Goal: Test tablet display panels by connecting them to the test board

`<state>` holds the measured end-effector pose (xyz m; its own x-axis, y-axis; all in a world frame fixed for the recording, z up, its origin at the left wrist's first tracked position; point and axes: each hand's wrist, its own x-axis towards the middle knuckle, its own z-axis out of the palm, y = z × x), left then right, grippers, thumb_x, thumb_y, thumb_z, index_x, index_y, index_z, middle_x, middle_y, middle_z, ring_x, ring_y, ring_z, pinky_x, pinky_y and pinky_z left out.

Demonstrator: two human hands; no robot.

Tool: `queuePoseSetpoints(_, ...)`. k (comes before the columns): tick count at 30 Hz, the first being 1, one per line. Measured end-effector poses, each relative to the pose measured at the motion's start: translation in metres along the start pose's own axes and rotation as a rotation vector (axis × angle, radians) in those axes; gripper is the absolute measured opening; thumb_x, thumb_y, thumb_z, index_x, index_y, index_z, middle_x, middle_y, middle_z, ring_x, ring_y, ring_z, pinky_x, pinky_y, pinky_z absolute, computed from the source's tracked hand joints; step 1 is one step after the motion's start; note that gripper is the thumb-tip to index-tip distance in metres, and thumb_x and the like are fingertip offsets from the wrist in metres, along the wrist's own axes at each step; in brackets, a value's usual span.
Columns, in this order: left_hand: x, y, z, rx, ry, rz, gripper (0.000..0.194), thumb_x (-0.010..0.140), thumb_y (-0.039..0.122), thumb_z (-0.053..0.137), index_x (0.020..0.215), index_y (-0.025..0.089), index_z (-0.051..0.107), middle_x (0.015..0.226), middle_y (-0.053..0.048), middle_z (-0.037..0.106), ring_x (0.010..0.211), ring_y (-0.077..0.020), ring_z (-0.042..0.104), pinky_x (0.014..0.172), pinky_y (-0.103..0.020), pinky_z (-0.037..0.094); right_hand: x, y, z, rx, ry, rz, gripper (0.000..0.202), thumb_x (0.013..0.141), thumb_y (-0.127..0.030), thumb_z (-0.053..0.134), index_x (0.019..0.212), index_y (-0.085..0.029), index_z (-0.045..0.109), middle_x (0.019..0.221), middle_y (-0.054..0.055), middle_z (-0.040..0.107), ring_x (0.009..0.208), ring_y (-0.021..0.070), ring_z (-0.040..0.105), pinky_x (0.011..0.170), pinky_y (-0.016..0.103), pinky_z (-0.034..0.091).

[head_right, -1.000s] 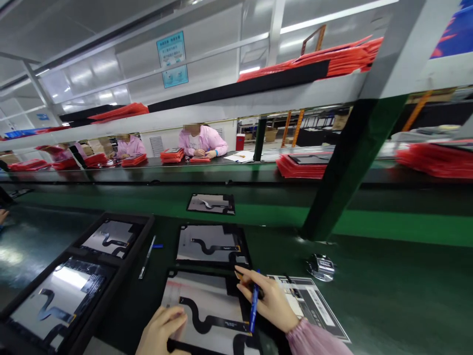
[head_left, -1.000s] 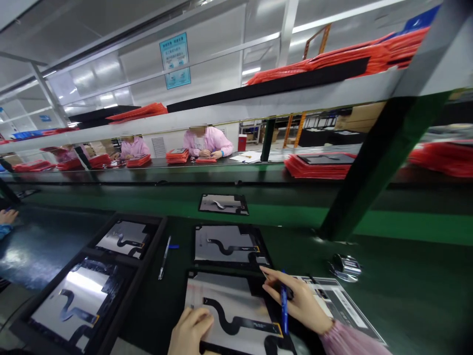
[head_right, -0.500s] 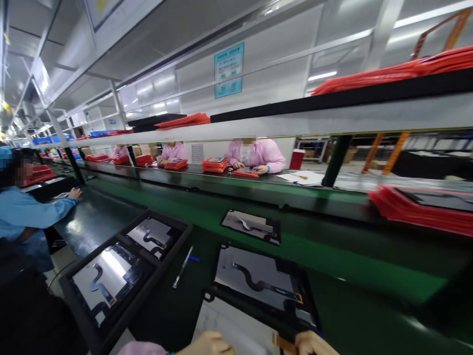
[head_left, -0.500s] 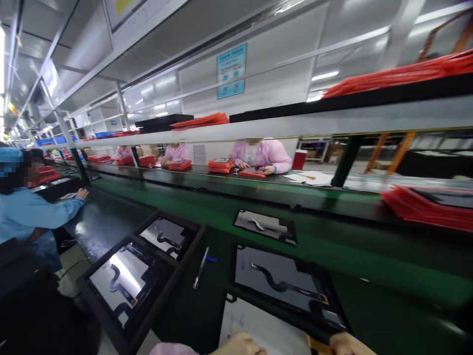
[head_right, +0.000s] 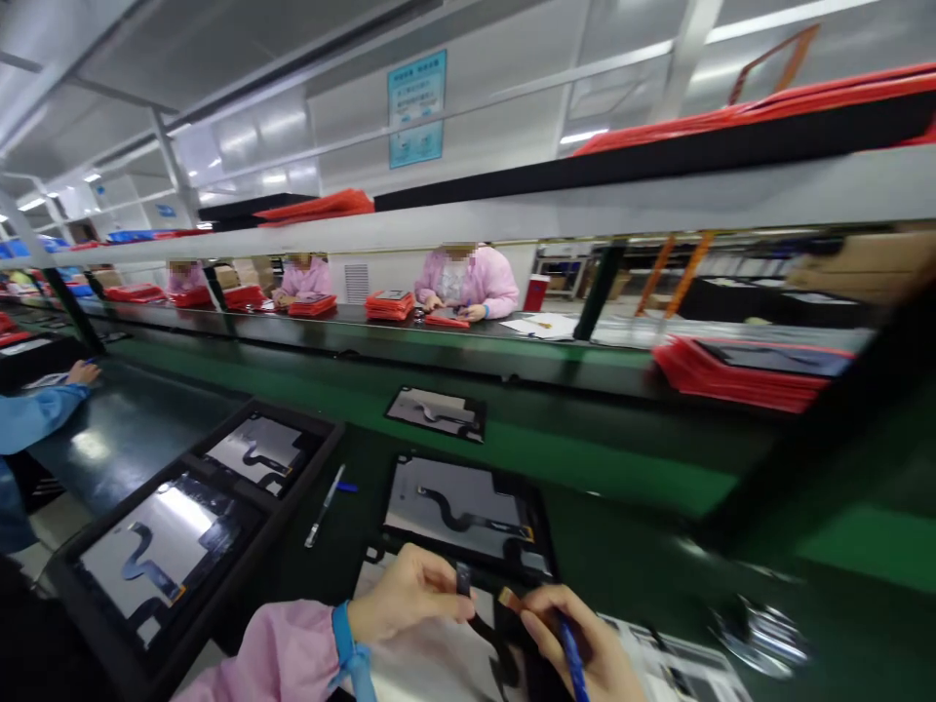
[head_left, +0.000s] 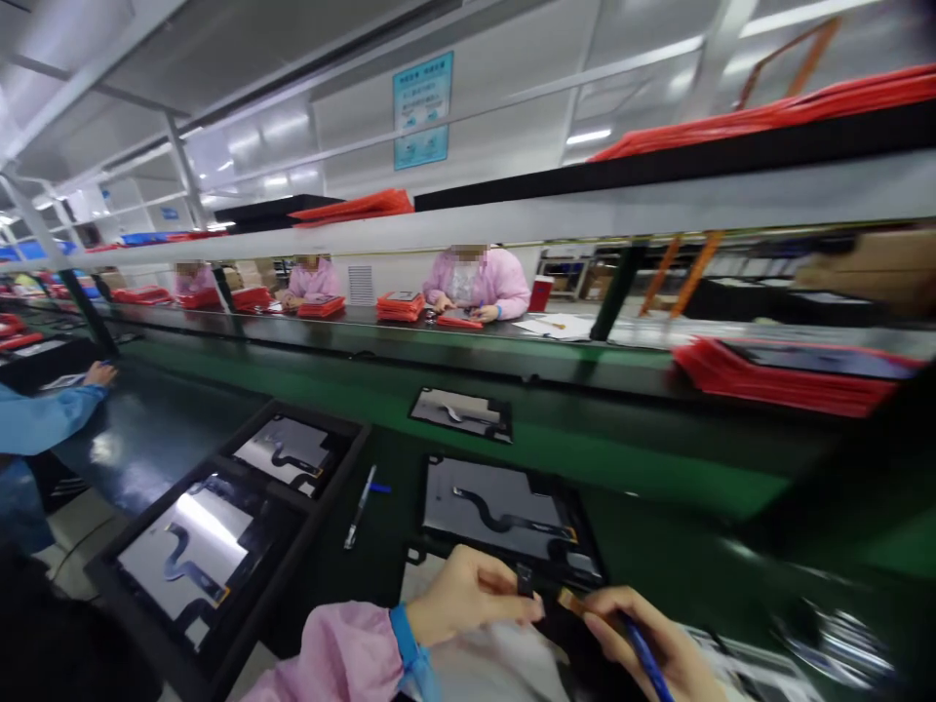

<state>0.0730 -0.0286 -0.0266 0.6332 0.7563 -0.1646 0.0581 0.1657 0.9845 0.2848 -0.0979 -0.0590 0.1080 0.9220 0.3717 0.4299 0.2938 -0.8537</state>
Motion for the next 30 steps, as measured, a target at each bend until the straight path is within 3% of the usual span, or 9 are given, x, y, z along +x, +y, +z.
queuePoseSetpoints(4, 0.007, -0.012, 0.022, -0.046, 0.054, 0.009, 0.062, 0.056, 0.073, 0.071, 0.069, 0.013, 0.068, 0.065, 0.000, 0.057, 0.063, -0.0128, 0.052, 0.068, -0.029, 0.045, 0.000, -0.007, 0.000, 0.046, -0.019, 0.004, 0.037, 0.090, -0.056, 0.053, 0.077, -0.022, 0.056, 0.064, 0.000, 0.056, 0.052, 0.0141, 0.053, 0.049, 0.022, 0.047)
queuePoseSetpoints(8, 0.008, -0.019, 0.023, 0.071, 0.102, 0.075, 0.049, 0.065, 0.062, 0.070, 0.062, 0.014, 0.061, 0.061, 0.001, 0.053, 0.061, -0.0113, 0.047, 0.061, -0.025, 0.039, -0.004, -0.007, 0.002, 0.078, -0.141, -0.012, 0.031, 0.094, -0.048, 0.051, 0.080, -0.021, 0.056, 0.069, 0.000, 0.055, 0.058, 0.0136, 0.053, 0.055, 0.023, 0.046)
queuePoseSetpoints(12, 0.006, -0.017, 0.022, 0.181, 0.061, 0.113, 0.040, 0.074, 0.051, 0.066, 0.065, 0.012, 0.063, 0.061, 0.000, 0.054, 0.058, -0.0103, 0.046, 0.056, -0.024, 0.035, -0.004, -0.006, 0.003, 0.163, -0.187, -0.031, 0.033, 0.096, -0.047, 0.048, 0.080, -0.020, 0.054, 0.068, -0.001, 0.053, 0.055, 0.0125, 0.051, 0.053, 0.023, 0.044)
queuePoseSetpoints(19, 0.003, -0.015, 0.022, 0.281, 0.032, 0.141, 0.033, 0.076, 0.043, 0.064, 0.064, 0.012, 0.065, 0.059, -0.001, 0.055, 0.056, -0.0110, 0.046, 0.055, -0.024, 0.035, -0.003, -0.002, 0.004, 0.226, -0.180, 0.008, 0.031, 0.093, -0.046, 0.052, 0.079, -0.019, 0.051, 0.067, -0.002, 0.051, 0.052, 0.0114, 0.052, 0.050, 0.022, 0.043)
queuePoseSetpoints(30, 0.002, -0.011, 0.023, 0.395, -0.039, 0.112, 0.028, 0.075, 0.037, 0.062, 0.067, 0.011, 0.072, 0.057, -0.001, 0.058, 0.055, -0.0108, 0.046, 0.053, -0.022, 0.034, -0.003, -0.011, 0.003, 0.061, -0.214, -0.127, 0.026, 0.096, -0.038, 0.041, 0.080, -0.020, 0.051, 0.066, 0.000, 0.055, 0.055, 0.0129, 0.052, 0.051, 0.023, 0.043)
